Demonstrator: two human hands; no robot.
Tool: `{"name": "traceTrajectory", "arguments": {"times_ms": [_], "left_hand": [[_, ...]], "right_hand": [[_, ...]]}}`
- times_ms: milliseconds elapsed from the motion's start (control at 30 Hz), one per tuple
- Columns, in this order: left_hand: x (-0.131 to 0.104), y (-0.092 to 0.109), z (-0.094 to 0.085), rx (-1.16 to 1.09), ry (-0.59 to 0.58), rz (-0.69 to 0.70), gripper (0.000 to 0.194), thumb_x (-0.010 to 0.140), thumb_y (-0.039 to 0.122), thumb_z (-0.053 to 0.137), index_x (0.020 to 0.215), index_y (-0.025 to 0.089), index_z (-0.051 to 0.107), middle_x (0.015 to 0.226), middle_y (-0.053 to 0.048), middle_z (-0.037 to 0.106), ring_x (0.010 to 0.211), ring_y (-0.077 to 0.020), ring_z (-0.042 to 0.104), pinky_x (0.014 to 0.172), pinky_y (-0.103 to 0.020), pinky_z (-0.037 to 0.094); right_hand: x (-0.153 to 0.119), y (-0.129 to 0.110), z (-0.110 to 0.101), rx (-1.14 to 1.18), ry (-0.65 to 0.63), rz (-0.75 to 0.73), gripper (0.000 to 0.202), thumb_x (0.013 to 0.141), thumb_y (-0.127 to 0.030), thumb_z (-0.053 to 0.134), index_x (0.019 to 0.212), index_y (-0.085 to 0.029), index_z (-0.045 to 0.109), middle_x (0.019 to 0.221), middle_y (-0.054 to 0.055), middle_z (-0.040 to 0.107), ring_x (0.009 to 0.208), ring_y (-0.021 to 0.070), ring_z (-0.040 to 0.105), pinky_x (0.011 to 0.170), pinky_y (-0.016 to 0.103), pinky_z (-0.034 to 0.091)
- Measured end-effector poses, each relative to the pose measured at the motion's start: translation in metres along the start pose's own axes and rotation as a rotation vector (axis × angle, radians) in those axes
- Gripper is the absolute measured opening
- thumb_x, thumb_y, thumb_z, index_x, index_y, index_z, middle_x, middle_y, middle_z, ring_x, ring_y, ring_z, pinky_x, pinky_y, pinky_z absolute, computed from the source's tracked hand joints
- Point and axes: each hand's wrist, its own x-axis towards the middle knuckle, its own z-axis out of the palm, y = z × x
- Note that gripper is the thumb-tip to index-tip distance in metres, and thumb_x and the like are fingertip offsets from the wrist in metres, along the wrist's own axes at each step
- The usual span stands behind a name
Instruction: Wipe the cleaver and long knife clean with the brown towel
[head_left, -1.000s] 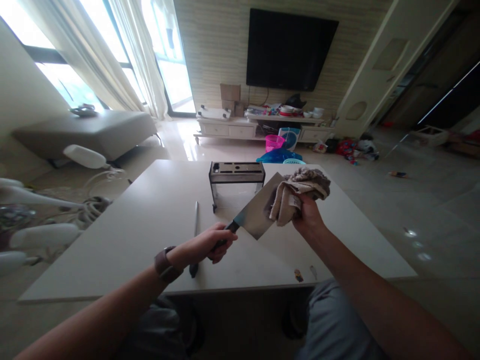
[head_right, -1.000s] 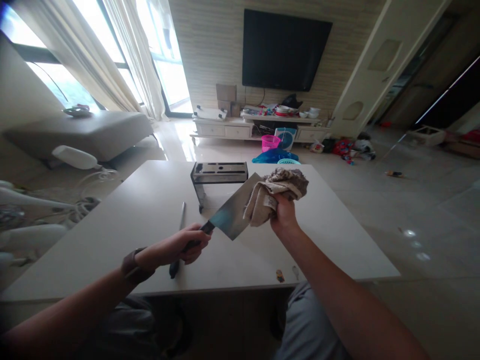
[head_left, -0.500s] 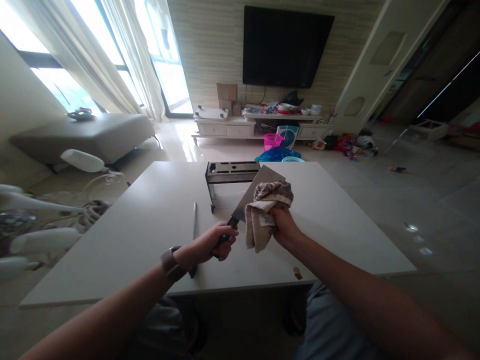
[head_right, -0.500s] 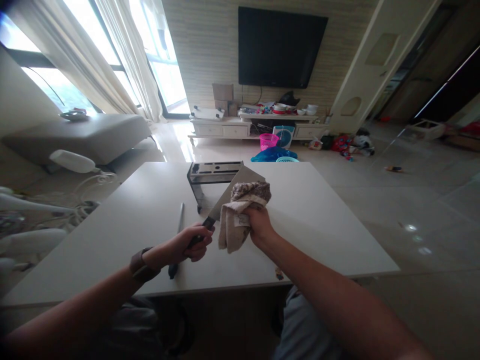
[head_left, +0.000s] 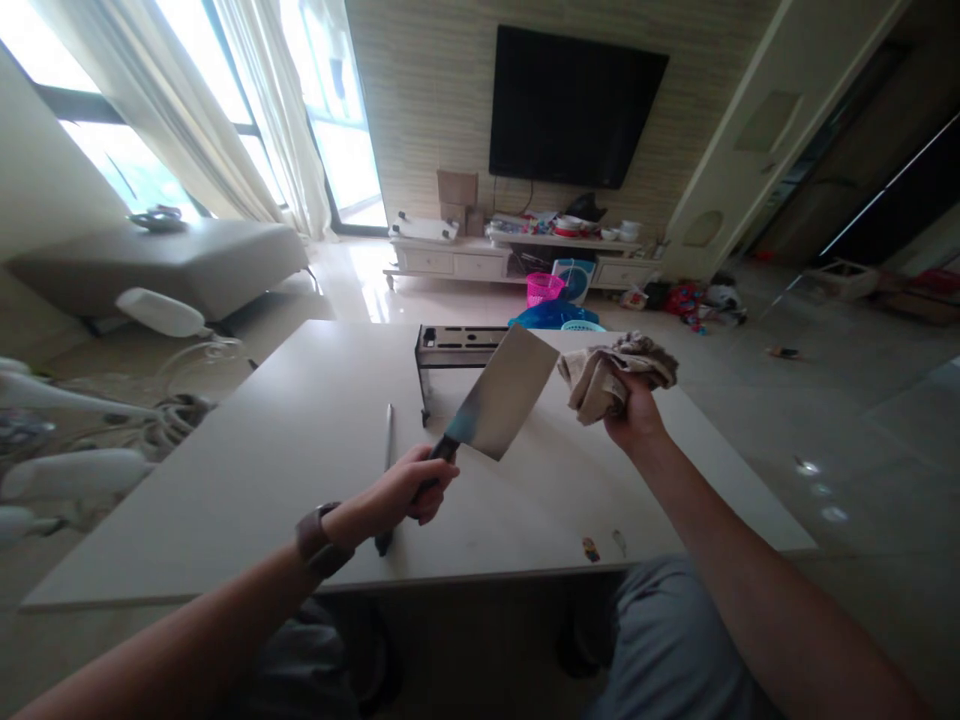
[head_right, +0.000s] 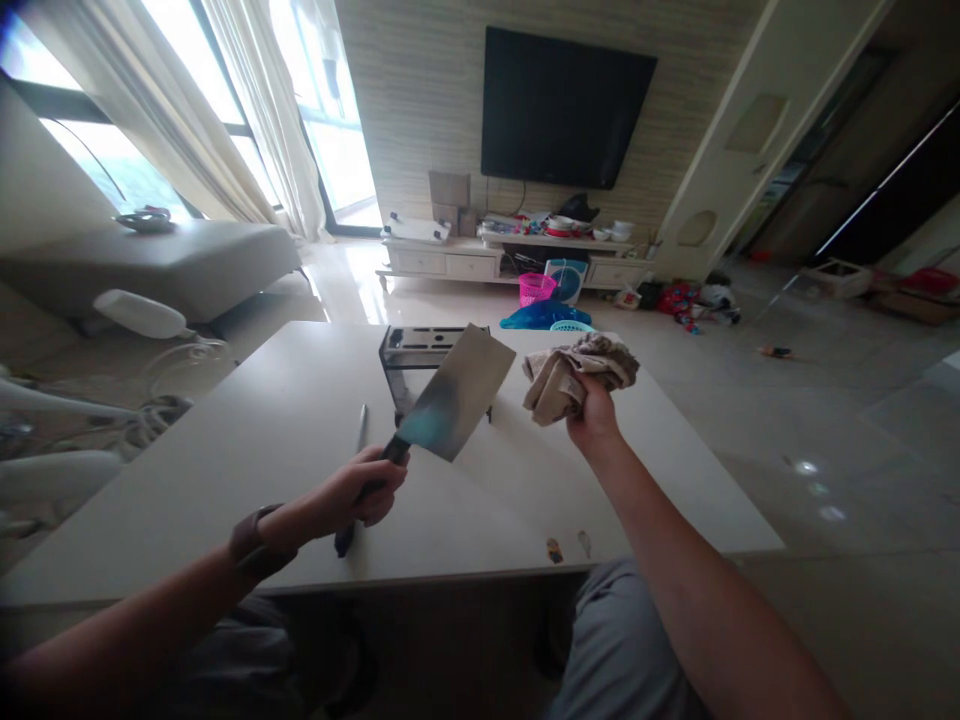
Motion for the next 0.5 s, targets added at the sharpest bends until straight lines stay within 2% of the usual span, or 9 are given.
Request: {"name": "traceTrajectory", "arguments": {"times_ms": [100,200,333,400,500], "left_hand": [[-0.005,0.006,-0.005,-0.058,0.024,0.055,0.028,0.074,0.032,0.072,0.067,0.021,0.047,0.04,0.012,0.032,0.031,-0.0051,0.026,0.033,-0.018,0.029],[-0.01,0.011,-0.009,-0.109,0.047,0.08,0.023,0.075,0.032,0.07,0.072,0.021,0.05,0.041,0.012,0.033,0.031,-0.005,0.022,0.033,-0.019,0.029],[-0.013,0.01,-0.015,-0.131,0.044,0.089,0.027,0.078,0.035,0.069,0.067,0.021,0.049,0.041,0.011,0.033,0.03,-0.0046,0.022,0.033,-0.019,0.03],[-0.014,0.008,-0.018,-0.127,0.033,0.08,0.031,0.078,0.036,0.069,0.062,0.02,0.048,0.04,0.01,0.032,0.03,-0.0045,0.023,0.033,-0.02,0.03],[-0.016,0.006,-0.021,-0.116,0.016,0.075,0.033,0.079,0.037,0.069,0.059,0.02,0.049,0.039,0.01,0.032,0.03,-0.0047,0.024,0.033,-0.02,0.029]], "right_hand": [[-0.005,0.006,-0.009,-0.086,-0.068,0.128,0.015,0.088,-0.023,0.062,0.099,-0.024,0.072,0.093,-0.001,0.081,0.079,0.0179,0.076,0.075,0.031,0.064],[-0.01,0.017,-0.019,-0.213,-0.098,0.268,0.016,0.085,-0.023,0.059,0.096,-0.023,0.071,0.086,0.001,0.08,0.075,0.0195,0.075,0.078,0.034,0.063],[-0.011,0.027,-0.032,-0.417,-0.182,0.491,0.023,0.083,-0.035,0.056,0.093,-0.021,0.071,0.08,0.008,0.079,0.076,0.0268,0.076,0.084,0.043,0.062],[-0.01,0.03,-0.039,-0.495,-0.216,0.525,0.028,0.083,-0.037,0.054,0.094,-0.018,0.072,0.08,0.012,0.079,0.078,0.0296,0.077,0.084,0.045,0.061],[-0.007,0.031,-0.049,-0.623,-0.231,0.455,0.03,0.09,-0.034,0.049,0.095,-0.016,0.071,0.082,0.014,0.079,0.082,0.0296,0.076,0.083,0.043,0.061]]}}
